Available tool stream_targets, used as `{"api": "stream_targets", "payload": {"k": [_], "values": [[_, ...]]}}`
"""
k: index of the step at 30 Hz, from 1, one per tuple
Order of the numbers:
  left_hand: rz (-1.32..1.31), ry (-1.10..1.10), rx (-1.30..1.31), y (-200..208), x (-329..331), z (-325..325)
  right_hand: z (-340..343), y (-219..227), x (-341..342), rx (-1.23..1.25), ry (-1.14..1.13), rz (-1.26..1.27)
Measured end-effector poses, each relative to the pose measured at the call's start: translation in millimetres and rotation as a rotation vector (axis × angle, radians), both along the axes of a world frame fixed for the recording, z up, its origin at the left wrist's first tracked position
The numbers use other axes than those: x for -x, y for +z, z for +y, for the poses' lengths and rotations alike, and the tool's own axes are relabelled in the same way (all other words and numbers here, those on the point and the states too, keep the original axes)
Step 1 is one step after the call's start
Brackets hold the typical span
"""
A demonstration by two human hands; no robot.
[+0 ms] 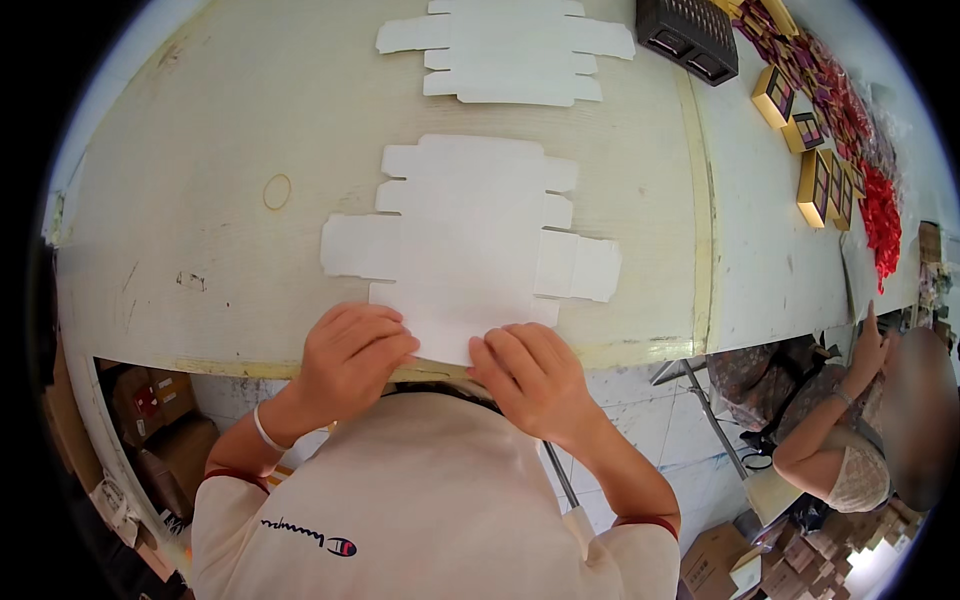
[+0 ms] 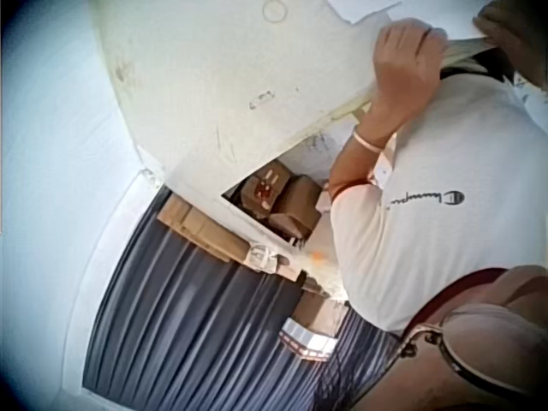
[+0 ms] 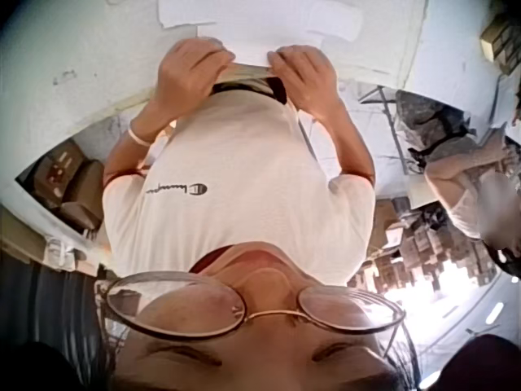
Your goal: The person folds flat cardboard pieces into small rectangular boxes by hand. They repeatedly fold the side flaps and tuck them to form the box shape, then place the finished boxes on the table.
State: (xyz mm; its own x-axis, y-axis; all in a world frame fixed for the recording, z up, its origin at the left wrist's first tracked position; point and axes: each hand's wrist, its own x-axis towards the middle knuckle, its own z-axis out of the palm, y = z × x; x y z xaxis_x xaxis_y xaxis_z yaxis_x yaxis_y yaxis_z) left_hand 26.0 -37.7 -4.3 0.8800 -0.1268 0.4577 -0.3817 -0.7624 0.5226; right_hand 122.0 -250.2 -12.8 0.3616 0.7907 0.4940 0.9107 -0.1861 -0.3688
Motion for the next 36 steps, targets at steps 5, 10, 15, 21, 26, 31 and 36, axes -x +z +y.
{"api": "stream_targets", "payload": {"k": [5, 10, 15, 21, 26, 31, 36], "values": [[0.163, 0.088, 0.1, 2, -18, -2, 11, 8, -12, 0.063, -0.151, 0.234], [0.147, 0.163, -0.106, -2, -17, -4, 18, 2, -13, 0.056, -0.214, -0.006], [0.02, 0.107, -0.304, -4, -12, -5, -1, 6, -7, 0.191, -0.03, -0.021], [0.088, -0.03, -0.214, -4, -12, -8, 2, 3, -11, 0.245, 0.025, -0.245], [0.138, -0.015, -0.157, 0, -23, -6, 11, 7, -18, 0.182, 0.028, -0.012], [0.263, 0.05, -0.039, 3, -43, 0, 26, 8, -29, 0.303, -0.074, 0.163], [0.186, 0.088, -0.177, 1, -37, -6, 25, 11, -26, 0.192, -0.048, 0.257]]}}
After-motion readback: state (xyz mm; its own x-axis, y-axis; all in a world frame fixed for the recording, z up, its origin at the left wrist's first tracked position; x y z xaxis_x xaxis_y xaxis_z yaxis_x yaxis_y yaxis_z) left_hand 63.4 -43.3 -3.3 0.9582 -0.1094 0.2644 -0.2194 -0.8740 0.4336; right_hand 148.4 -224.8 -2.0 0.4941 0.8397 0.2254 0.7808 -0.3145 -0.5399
